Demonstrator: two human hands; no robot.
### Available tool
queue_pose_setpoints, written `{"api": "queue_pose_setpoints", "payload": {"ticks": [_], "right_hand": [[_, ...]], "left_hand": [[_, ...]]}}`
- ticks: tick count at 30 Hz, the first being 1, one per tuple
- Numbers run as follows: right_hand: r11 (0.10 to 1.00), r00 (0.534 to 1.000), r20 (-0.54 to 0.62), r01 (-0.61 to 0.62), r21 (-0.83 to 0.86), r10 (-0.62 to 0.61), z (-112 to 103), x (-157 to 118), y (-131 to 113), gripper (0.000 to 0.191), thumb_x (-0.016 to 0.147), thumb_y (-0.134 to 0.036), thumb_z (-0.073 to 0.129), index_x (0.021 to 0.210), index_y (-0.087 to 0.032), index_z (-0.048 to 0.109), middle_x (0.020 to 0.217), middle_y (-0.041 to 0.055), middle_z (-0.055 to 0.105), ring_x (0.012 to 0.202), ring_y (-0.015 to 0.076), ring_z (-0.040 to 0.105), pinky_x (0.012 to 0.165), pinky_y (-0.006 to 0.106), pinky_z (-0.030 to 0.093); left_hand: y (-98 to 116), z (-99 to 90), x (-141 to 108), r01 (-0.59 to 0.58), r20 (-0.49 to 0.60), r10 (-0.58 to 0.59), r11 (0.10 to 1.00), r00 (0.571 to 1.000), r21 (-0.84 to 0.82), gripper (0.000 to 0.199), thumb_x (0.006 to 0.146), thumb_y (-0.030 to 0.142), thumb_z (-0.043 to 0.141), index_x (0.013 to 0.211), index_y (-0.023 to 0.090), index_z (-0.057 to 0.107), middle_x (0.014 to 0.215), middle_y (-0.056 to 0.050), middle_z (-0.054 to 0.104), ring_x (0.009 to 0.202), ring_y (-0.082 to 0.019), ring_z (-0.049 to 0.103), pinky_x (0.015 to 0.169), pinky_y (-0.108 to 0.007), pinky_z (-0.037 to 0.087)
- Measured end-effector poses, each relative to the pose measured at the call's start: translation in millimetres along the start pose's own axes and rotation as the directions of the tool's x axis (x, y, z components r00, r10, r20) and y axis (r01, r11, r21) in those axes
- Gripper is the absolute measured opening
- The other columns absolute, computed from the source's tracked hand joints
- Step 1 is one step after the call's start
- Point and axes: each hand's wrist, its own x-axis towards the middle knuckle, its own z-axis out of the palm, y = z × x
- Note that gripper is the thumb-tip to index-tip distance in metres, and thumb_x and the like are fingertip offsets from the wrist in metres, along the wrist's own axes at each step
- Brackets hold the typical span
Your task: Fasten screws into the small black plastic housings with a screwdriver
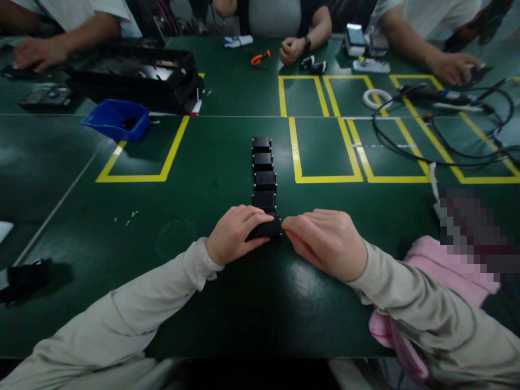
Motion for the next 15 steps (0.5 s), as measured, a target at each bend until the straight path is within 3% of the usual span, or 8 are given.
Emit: {"api": "queue_pose_setpoints", "payload": {"ticks": [15], "right_hand": [[1.000,1.000,-0.004,0.005,0.011,-0.005,-0.9,1.2,-0.3,0.021,0.096,-0.018,0.047,0.079,-0.017,0.060,0.059,-0.0030,0.060,0.049,0.0089,0.047,0.053,0.026,0.032]], "left_hand": [[0.3,-0.6,0.4,0.004,0.004,-0.004,1.000,1.000,0.001,0.037,0.097,0.044,0.055,0.123,0.018,0.056,0.114,-0.009,0.065,0.101,-0.024,0.061,0.083,-0.036,0.045]]}}
